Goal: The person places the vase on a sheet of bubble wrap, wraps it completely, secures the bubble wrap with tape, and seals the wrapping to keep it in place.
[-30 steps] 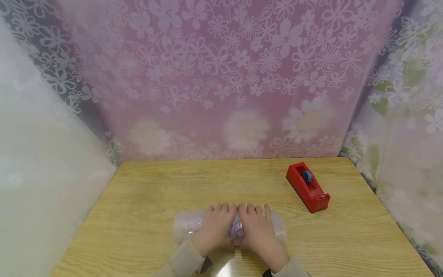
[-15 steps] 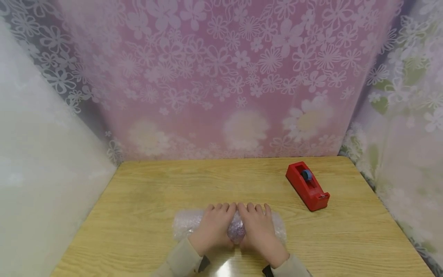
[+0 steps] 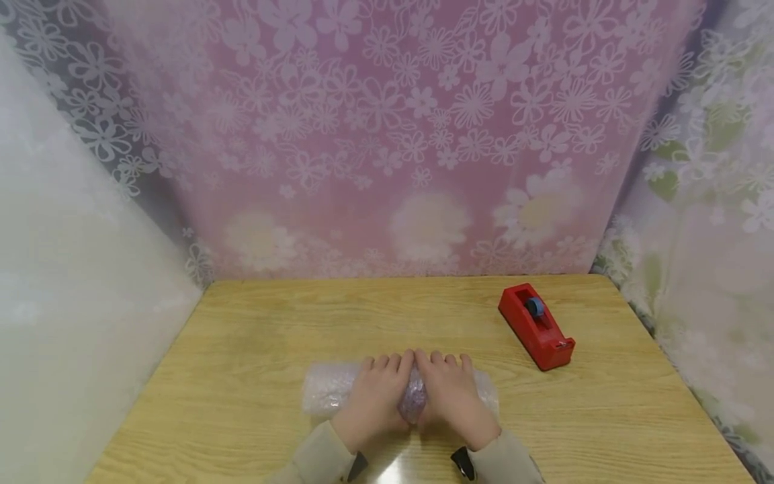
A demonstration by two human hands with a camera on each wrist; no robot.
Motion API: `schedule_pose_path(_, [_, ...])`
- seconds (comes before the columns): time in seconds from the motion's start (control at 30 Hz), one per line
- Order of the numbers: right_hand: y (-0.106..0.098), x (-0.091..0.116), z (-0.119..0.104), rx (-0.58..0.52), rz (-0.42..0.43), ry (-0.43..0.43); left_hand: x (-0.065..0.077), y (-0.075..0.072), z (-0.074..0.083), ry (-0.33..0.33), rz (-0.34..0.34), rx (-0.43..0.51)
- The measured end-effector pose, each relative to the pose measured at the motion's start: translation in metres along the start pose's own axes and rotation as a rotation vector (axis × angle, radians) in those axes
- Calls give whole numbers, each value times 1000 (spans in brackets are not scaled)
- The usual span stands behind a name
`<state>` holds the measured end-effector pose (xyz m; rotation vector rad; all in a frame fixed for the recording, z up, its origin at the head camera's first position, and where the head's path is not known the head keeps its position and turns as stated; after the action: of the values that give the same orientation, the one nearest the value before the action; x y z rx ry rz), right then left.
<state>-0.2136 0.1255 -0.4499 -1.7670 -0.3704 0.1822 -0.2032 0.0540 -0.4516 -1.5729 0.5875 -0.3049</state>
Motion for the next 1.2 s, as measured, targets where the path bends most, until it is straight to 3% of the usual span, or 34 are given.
schedule_pose_path(0.37, [6, -6, 1, -87, -134, -16, 2, 6, -1, -1, -36, 23])
schedule_pose_path(0.63, [9, -11, 2, -107, -166, -31, 2, 2, -3, -24, -29, 24])
schedule_pose_path(0.9, [5, -14, -1, -115, -199, -58, 2, 4, -7, -57, -53, 91])
schedule_pose_path(1.2, [7, -18, -1, -148, -224, -83, 1, 7, -11, -53, -33, 116])
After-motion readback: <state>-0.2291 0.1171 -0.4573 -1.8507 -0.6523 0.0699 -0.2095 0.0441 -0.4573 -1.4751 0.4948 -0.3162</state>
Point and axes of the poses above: each hand's wrist, its own x-axis away from the middle knuckle, its own y-axis out of the palm, z = x × y, the point moved 9 cm from there along -x, towards the middle knuckle, and after that the axes turned 1 degree about x, right-handed, at the moved point
